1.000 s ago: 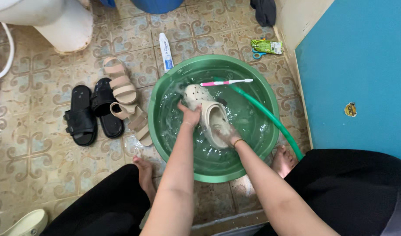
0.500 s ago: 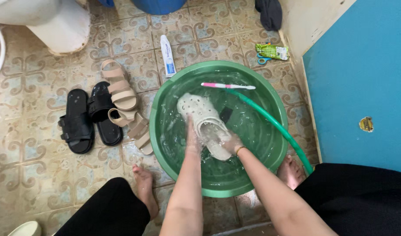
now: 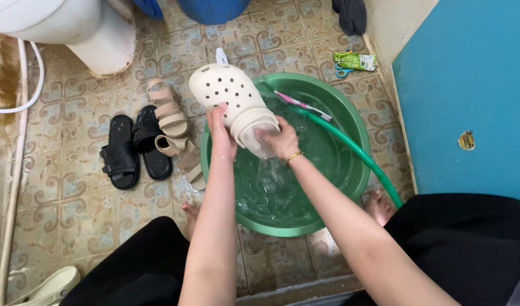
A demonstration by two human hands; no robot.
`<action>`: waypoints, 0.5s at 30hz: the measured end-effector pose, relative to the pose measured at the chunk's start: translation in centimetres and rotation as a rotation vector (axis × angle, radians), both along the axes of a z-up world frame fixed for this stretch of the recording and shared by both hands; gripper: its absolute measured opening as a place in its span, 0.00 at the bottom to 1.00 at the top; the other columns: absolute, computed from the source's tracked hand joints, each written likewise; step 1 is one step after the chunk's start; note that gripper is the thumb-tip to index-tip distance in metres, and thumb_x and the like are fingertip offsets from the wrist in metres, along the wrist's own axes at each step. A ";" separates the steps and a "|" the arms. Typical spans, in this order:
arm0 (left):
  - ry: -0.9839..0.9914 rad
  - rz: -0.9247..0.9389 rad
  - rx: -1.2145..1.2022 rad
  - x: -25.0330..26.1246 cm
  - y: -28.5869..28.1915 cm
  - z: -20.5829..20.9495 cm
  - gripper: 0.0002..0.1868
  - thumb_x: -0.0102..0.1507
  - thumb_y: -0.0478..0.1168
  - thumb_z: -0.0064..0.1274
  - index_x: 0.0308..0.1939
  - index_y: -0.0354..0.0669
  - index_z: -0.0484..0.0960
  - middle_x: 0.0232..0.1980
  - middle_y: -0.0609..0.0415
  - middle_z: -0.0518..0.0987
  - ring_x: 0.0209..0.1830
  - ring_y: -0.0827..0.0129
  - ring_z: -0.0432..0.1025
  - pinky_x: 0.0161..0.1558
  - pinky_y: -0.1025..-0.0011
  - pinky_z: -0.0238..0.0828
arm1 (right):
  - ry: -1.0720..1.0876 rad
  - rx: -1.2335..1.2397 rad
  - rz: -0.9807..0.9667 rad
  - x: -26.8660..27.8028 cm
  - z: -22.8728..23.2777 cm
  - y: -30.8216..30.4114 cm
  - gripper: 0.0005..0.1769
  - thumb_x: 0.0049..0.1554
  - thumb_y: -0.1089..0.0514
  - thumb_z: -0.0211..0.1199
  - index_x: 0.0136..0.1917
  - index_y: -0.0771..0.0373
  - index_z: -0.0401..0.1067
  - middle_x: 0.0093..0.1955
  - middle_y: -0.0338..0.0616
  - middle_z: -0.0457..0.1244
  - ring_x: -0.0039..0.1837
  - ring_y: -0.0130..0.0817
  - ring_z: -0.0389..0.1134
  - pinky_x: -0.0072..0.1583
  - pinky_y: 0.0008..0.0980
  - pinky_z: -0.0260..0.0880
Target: The person washes several pairs of shoes, including white clogs and beige sandals, in a green basin filled with water. They use a toothbrush to scrub the shoes and rinse them with a hose, then place the cleaned shoes on the floor.
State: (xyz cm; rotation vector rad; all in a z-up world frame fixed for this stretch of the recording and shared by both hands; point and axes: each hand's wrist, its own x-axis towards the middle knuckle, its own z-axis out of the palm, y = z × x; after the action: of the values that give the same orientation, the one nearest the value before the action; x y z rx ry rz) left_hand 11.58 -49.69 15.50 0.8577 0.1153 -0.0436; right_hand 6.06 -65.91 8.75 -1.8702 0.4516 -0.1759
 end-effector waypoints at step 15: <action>-0.097 -0.078 0.171 -3.8 1.0 2.6 0.61 0.57 0.65 0.64 0.78 0.41 0.43 0.76 0.44 0.62 0.74 0.57 0.63 0.69 0.57 0.68 | -0.637 -0.130 0.044 -1.2 6.7 -1.9 0.28 0.44 0.71 0.72 0.58 0.61 0.72 0.58 0.45 0.68 0.62 0.38 0.70 0.65 0.34 0.69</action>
State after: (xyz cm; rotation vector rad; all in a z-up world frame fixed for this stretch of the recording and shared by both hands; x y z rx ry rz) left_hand 7.77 -48.65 18.15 1.0334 -0.0064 -0.0659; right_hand 4.91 -67.79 15.49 -1.8261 -0.0421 -0.7572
